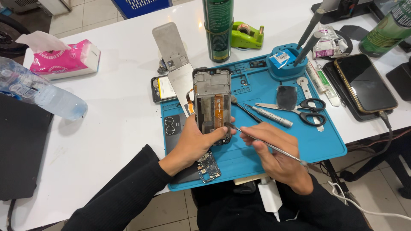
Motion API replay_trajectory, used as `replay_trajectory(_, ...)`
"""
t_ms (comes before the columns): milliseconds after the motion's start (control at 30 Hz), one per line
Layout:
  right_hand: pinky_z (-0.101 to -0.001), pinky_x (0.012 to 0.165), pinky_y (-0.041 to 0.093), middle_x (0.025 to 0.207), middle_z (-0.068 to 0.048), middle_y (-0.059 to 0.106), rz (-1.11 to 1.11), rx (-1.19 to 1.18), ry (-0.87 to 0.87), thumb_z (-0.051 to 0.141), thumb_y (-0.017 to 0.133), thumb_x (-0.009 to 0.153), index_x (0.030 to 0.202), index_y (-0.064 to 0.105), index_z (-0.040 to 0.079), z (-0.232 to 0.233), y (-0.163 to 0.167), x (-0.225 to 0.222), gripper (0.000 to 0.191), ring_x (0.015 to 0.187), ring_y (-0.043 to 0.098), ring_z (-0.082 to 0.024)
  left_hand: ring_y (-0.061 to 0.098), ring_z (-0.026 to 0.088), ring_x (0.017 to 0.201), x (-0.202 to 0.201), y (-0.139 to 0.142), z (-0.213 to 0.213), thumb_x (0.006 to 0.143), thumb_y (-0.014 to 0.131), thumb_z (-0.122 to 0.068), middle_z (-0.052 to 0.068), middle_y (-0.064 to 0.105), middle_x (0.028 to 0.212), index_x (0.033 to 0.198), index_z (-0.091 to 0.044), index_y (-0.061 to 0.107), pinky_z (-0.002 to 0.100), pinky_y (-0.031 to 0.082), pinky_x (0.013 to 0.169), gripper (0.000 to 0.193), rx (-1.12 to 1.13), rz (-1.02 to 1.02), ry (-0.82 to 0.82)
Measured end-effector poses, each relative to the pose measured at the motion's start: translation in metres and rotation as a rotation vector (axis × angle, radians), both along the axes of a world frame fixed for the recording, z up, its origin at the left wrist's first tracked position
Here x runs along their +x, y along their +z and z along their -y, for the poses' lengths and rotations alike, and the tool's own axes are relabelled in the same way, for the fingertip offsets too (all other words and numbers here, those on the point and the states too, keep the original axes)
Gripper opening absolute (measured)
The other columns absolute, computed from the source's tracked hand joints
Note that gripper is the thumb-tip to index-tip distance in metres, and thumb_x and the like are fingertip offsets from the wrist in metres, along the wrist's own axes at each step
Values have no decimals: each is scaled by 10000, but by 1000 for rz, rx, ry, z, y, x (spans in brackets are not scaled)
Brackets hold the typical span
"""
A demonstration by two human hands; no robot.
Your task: The person holds a disassembled phone frame and uses a small brush and a metal probe to clean and scrape the inside of the frame, working around the display flex cable. They then pick up the motherboard and align it back into the frame.
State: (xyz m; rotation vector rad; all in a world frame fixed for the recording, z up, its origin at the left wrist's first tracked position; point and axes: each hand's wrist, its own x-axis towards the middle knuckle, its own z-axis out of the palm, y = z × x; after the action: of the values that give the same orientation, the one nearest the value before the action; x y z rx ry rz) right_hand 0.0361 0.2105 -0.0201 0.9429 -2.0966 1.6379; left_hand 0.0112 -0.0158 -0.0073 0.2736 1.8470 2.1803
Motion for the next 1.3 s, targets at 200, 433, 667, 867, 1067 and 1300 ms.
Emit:
replay_trajectory(200,-285,797,627,1046,-141,774,132,-61,25,84,611,1028,1202,691,-25,5,-12,-6,220,906,751,-182,761,213,996,1,4,0,916,674,-16,152,722,1190,1296,48,559,336,630,886,403,-32,-15,11)
replay_trajectory(433,-312,776,665,1026,-170,778,287,-220,-10,105,578,1051,1172,715,-48,-1,-22,-9,238,876,778,-211,758,214,989,2,7,-1,918,678,-22,160,714,1200,1309,51,557,352,634,888,416,5,-6,7)
replay_trajectory(667,-384,823,678,991,-217,774,505,-342,89,184,511,1083,1165,695,-90,-5,-23,-15,341,908,791,-274,755,204,990,3,8,-3,921,685,-36,147,720,1203,1309,49,563,348,637,890,416,5,5,-2)
replay_trajectory(867,-389,831,678,1011,-219,780,495,-335,106,210,522,1076,1157,703,-91,-6,-22,-19,360,928,797,-285,745,184,1005,2,8,-6,947,690,-51,135,733,1218,1328,48,574,337,632,917,410,7,-39,-28)
replay_trajectory(1067,-369,824,667,1008,-204,786,470,-304,123,196,562,1059,1154,728,-70,-9,-24,-18,327,923,792,-271,715,158,1061,4,4,-8,958,684,-67,122,731,1210,1394,-3,558,313,605,946,458,-15,-102,-62)
replay_trajectory(1300,-349,819,656,996,-185,785,437,-289,109,148,602,1038,1137,746,-48,-7,-25,-17,263,914,776,-247,711,162,1085,7,2,-11,971,674,-72,118,726,1203,1380,8,575,330,605,967,428,-21,-98,-54)
